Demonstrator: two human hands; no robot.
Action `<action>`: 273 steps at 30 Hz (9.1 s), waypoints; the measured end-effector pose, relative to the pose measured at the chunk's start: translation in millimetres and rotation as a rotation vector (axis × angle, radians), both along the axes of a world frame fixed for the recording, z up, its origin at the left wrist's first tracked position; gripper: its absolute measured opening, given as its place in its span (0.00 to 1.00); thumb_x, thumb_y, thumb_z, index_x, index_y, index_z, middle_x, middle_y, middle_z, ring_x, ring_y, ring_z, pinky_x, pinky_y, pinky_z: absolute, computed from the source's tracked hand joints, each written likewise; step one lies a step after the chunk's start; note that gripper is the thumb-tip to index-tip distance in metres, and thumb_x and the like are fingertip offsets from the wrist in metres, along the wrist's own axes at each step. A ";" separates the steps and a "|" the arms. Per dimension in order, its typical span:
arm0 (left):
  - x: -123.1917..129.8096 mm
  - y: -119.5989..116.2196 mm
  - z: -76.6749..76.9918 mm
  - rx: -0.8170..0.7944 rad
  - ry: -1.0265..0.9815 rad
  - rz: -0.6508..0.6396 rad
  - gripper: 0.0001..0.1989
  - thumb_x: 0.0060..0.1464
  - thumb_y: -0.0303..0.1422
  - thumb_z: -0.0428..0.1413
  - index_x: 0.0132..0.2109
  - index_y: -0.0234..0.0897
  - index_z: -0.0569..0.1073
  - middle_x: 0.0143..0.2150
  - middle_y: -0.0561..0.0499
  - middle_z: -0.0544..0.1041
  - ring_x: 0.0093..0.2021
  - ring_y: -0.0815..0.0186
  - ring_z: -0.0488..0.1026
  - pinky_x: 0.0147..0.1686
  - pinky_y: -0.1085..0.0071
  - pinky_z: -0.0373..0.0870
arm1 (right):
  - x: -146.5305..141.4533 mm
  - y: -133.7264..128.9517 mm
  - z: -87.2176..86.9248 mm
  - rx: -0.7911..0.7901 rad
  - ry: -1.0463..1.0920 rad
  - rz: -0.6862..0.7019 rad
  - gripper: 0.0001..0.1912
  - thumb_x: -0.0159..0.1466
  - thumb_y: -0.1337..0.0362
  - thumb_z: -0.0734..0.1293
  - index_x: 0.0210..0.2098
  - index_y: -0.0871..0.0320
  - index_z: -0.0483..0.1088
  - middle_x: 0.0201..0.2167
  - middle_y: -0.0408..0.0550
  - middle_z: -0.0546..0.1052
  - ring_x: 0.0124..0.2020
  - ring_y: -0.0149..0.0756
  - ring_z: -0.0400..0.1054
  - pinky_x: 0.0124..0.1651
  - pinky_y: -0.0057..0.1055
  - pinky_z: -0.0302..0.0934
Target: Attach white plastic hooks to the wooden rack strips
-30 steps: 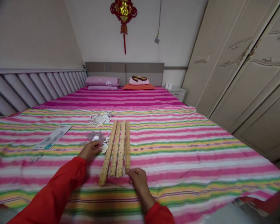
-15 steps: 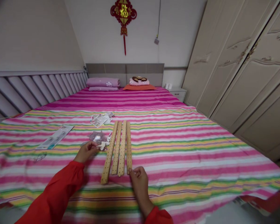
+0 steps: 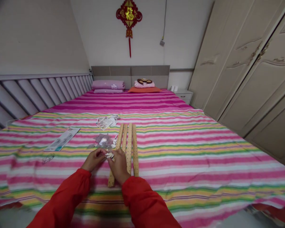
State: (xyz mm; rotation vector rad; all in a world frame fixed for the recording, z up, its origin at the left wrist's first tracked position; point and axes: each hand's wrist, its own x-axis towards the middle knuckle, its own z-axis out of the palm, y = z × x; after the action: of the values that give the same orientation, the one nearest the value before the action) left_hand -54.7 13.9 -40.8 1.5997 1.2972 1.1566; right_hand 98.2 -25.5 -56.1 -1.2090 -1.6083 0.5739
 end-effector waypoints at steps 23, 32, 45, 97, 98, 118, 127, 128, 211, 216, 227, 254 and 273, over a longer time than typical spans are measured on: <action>92.3 -84.1 -9.0 0.156 -0.099 0.145 0.12 0.49 0.39 0.58 0.39 0.37 0.73 0.31 0.51 0.77 0.31 0.66 0.75 0.32 0.70 0.72 | 61.1 -71.2 4.2 -0.369 0.879 0.080 0.19 0.48 0.57 0.75 0.37 0.59 0.75 0.27 0.44 0.76 0.23 0.29 0.66 0.27 0.27 0.61; 116.9 -107.6 -18.4 0.709 0.362 0.136 0.09 0.58 0.28 0.51 0.43 0.38 0.73 0.38 0.50 0.78 0.41 0.67 0.75 0.43 0.71 0.73 | 71.7 -78.0 -3.0 -0.358 1.069 -0.037 0.17 0.44 0.56 0.77 0.29 0.59 0.73 0.25 0.43 0.77 0.26 0.32 0.70 0.31 0.28 0.64; 124.1 -122.4 -25.4 0.583 0.188 0.061 0.10 0.58 0.29 0.52 0.46 0.39 0.73 0.40 0.48 0.78 0.41 0.67 0.76 0.41 0.70 0.75 | 99.7 -78.4 -3.4 -0.396 1.021 -0.058 0.14 0.49 0.55 0.74 0.28 0.59 0.74 0.20 0.42 0.76 0.21 0.31 0.67 0.27 0.29 0.64; 123.4 -106.9 -64.3 0.578 0.731 0.076 0.16 0.51 0.35 0.57 0.49 0.43 0.74 0.48 0.46 0.79 0.54 0.53 0.70 0.56 0.54 0.55 | 116.5 -35.7 -27.0 -0.611 0.799 -0.094 0.11 0.40 0.65 0.74 0.22 0.60 0.71 0.10 0.39 0.71 0.12 0.29 0.63 0.15 0.24 0.57; 122.7 -106.5 -65.3 0.589 0.733 0.066 0.16 0.51 0.35 0.57 0.49 0.43 0.74 0.48 0.47 0.79 0.54 0.53 0.70 0.56 0.54 0.55 | 116.6 -35.4 -27.2 -0.604 0.797 -0.089 0.11 0.40 0.66 0.74 0.22 0.60 0.71 0.10 0.39 0.71 0.12 0.29 0.63 0.15 0.24 0.57; 133.6 -106.7 -63.3 0.547 0.718 0.139 0.13 0.54 0.31 0.55 0.46 0.47 0.76 0.47 0.50 0.79 0.50 0.57 0.70 0.52 0.55 0.56 | 114.9 -32.3 -32.4 -0.558 0.779 -0.101 0.06 0.42 0.65 0.69 0.21 0.60 0.70 0.09 0.36 0.68 0.10 0.27 0.59 0.15 0.23 0.54; 123.3 -100.4 -71.9 0.555 0.798 0.084 0.16 0.55 0.37 0.54 0.50 0.47 0.74 0.51 0.51 0.78 0.53 0.55 0.70 0.53 0.56 0.55 | 114.8 -35.0 -31.8 -0.552 0.755 -0.113 0.10 0.43 0.61 0.71 0.21 0.59 0.68 0.09 0.36 0.68 0.10 0.27 0.59 0.14 0.23 0.54; 123.0 -99.7 -71.9 0.546 0.796 0.074 0.16 0.55 0.37 0.54 0.51 0.47 0.74 0.51 0.51 0.78 0.53 0.55 0.70 0.53 0.56 0.55 | 114.6 -35.0 -32.4 -0.545 0.754 -0.120 0.11 0.44 0.60 0.72 0.21 0.59 0.68 0.09 0.36 0.68 0.10 0.26 0.59 0.14 0.23 0.54; 171.3 -123.1 -67.2 0.058 0.089 0.016 0.21 0.56 0.42 0.47 0.47 0.37 0.77 0.34 0.45 0.76 0.36 0.61 0.72 0.39 0.62 0.71 | 130.5 -87.0 -47.8 -0.373 0.810 -0.321 0.16 0.45 0.56 0.73 0.29 0.61 0.76 0.18 0.43 0.73 0.19 0.30 0.62 0.20 0.26 0.57; 172.9 -123.5 -68.2 0.055 0.114 0.012 0.21 0.56 0.42 0.46 0.47 0.36 0.77 0.32 0.46 0.74 0.35 0.61 0.71 0.38 0.63 0.71 | 131.5 -84.8 -48.8 -0.379 0.796 -0.334 0.16 0.45 0.54 0.73 0.28 0.61 0.76 0.17 0.42 0.72 0.18 0.30 0.62 0.19 0.26 0.57; 173.6 -126.7 -70.1 0.002 0.026 -0.039 0.21 0.57 0.42 0.46 0.49 0.37 0.76 0.41 0.44 0.77 0.45 0.59 0.72 0.49 0.58 0.69 | 130.2 -89.2 -39.0 -0.346 0.708 -0.380 0.16 0.50 0.52 0.71 0.25 0.60 0.73 0.21 0.45 0.75 0.24 0.34 0.67 0.27 0.28 0.63; 181.7 -115.2 -54.1 -0.791 -0.463 0.172 0.30 0.33 0.56 0.60 0.35 0.33 0.75 0.34 0.43 0.78 0.32 0.62 0.74 0.24 0.73 0.59 | 129.5 -69.3 -49.6 -0.491 0.668 -0.446 0.15 0.43 0.55 0.73 0.18 0.57 0.66 0.12 0.38 0.68 0.14 0.29 0.62 0.16 0.25 0.55; 194.2 -114.8 -56.5 -0.653 -0.418 0.212 0.25 0.30 0.56 0.61 0.18 0.37 0.67 0.15 0.55 0.64 0.19 0.69 0.61 0.20 0.72 0.55 | 123.0 -77.4 -49.6 -0.595 0.813 -0.290 0.17 0.45 0.55 0.72 0.13 0.57 0.62 0.06 0.37 0.63 0.08 0.26 0.54 0.11 0.24 0.46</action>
State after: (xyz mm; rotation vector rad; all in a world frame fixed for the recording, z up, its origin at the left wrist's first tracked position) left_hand 139.6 -100.8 -97.3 0.7199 1.3848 0.9757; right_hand 221.2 -102.9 -105.8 -1.3433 -0.5713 1.2123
